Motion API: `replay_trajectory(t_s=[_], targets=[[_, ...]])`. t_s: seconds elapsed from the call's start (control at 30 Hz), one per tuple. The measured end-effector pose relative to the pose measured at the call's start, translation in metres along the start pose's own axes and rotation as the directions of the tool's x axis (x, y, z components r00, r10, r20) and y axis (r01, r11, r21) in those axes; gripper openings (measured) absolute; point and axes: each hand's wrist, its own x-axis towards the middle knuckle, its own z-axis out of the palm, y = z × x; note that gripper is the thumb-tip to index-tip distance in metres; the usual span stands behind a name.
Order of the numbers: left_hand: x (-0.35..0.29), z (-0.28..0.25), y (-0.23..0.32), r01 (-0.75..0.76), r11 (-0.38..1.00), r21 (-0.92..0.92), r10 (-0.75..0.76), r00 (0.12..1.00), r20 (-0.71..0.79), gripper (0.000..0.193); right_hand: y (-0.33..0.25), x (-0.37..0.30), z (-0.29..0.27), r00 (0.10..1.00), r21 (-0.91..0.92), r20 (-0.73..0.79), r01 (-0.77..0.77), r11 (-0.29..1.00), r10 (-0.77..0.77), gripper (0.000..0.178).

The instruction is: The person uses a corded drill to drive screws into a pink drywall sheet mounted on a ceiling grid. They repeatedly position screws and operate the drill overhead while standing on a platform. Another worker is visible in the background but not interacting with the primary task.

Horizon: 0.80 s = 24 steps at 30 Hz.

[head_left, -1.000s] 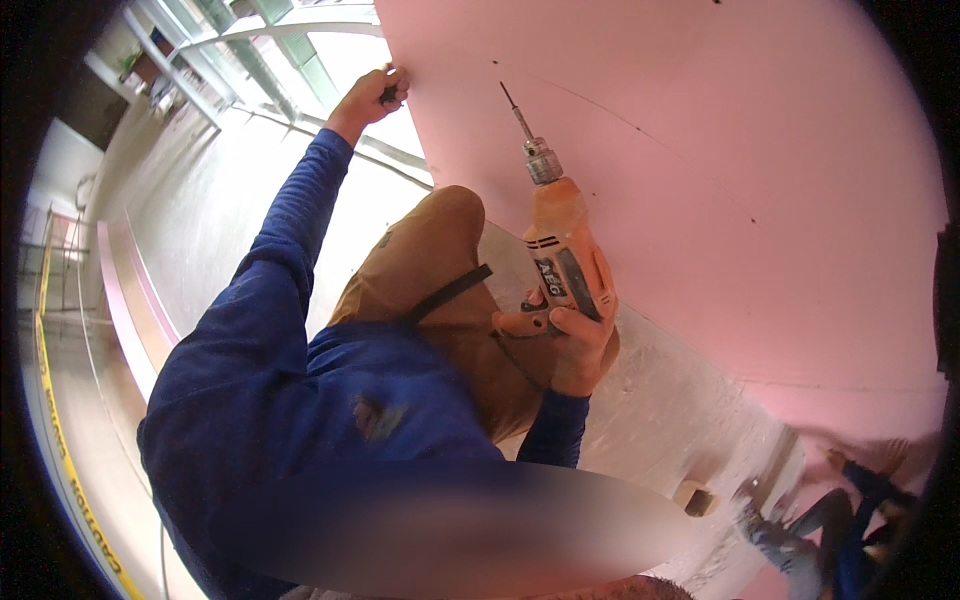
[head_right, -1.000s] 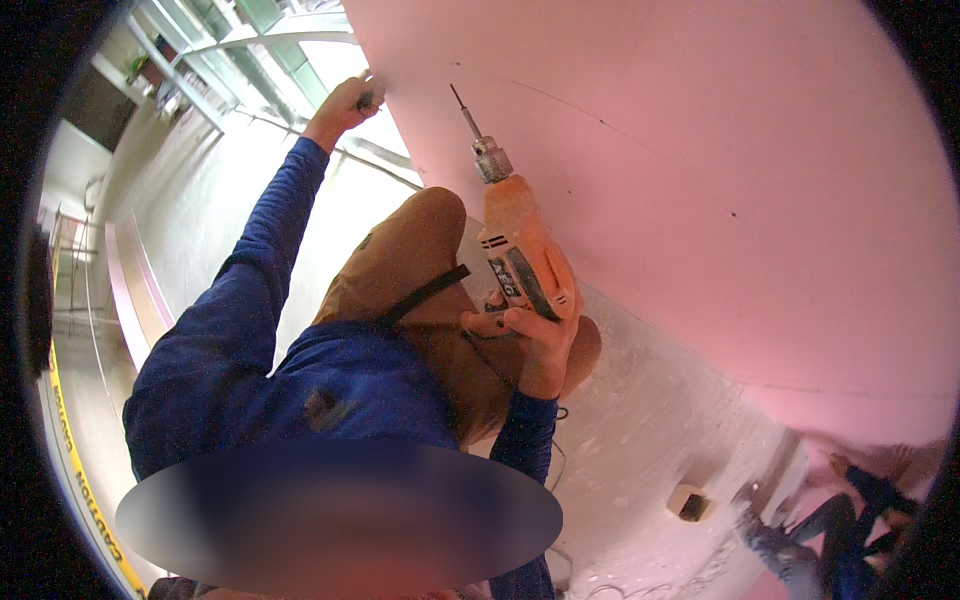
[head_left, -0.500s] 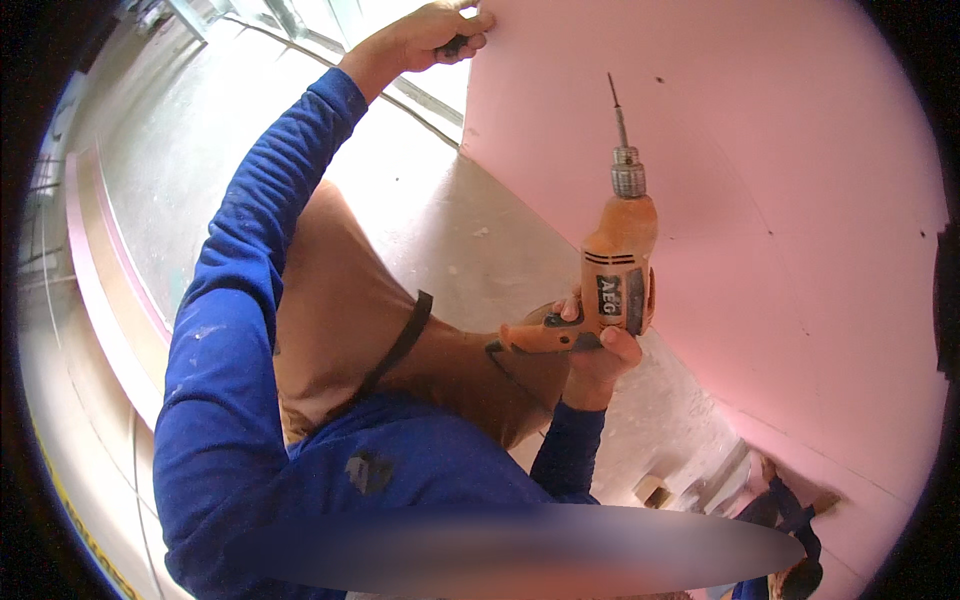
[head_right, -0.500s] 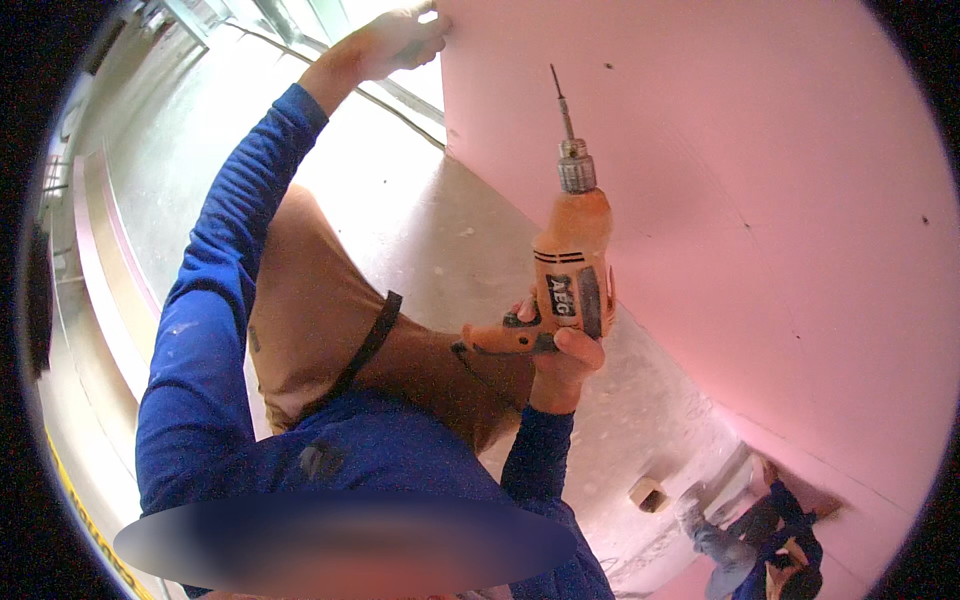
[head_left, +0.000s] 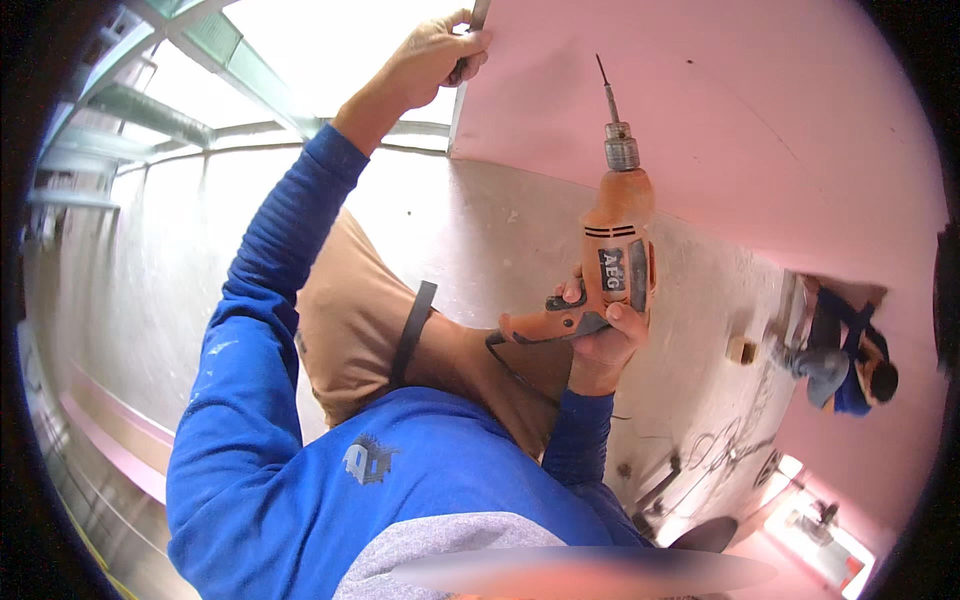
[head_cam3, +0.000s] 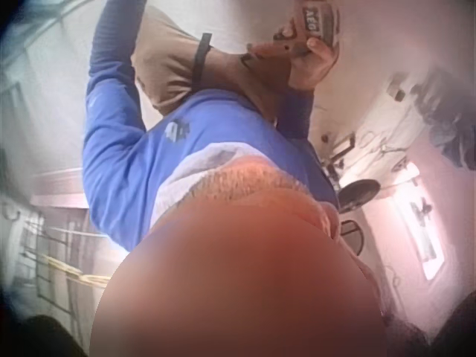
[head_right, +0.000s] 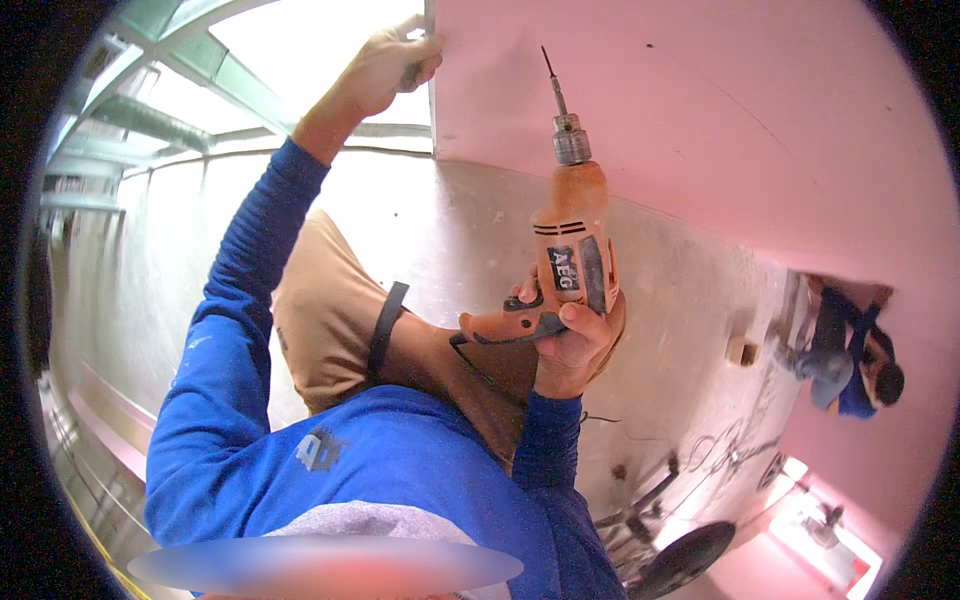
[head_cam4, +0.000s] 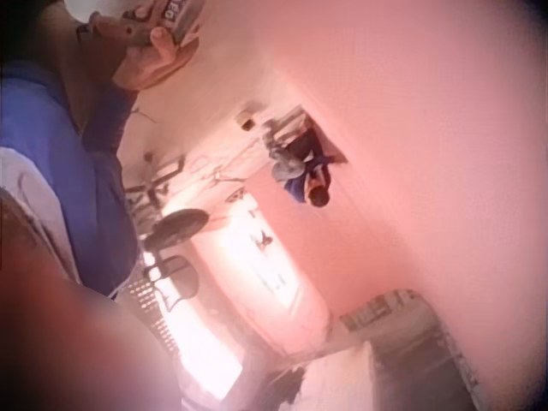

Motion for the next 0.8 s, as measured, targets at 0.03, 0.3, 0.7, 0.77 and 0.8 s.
replay_trajectory(t_s=[0.03, 0.3, 0.7, 0.77, 0.8], targets=[[0.006, 0.003, 0.006, 0.007, 1.000, 0.010, -0.007, 1.000, 0.023, 0.031, -0.005, 0.001, 0.015, 1.000, 0.020, -0.009, 0.006, 1.000, -0.006, 0.081], [0.041, 0.028, -0.031, -0.076, 0.987, 0.145, 0.086, 0.994, -0.067, 0.023, -0.003, -0.023, 0.077, 0.974, 0.051, -0.221, 0.061, 0.997, -0.049, 0.084], [0.042, 0.008, -0.047, -0.072, 0.997, 0.004, 0.072, 0.997, 0.031, 0.024, -0.003, -0.070, 0.117, 0.965, -0.020, -0.249, 0.084, 0.996, -0.087, 0.082], [0.045, 0.009, -0.051, -0.113, 0.993, -0.013, 0.114, 0.993, 0.034, 0.023, 0.002, -0.068, 0.113, 0.976, -0.009, -0.185, 0.116, 0.993, -0.116, 0.081], [0.046, 0.009, -0.051, -0.107, 0.994, 0.006, 0.107, 0.994, 0.035, 0.023, 0.005, -0.069, 0.111, 0.975, 0.004, -0.195, 0.109, 0.994, -0.106, 0.079]])
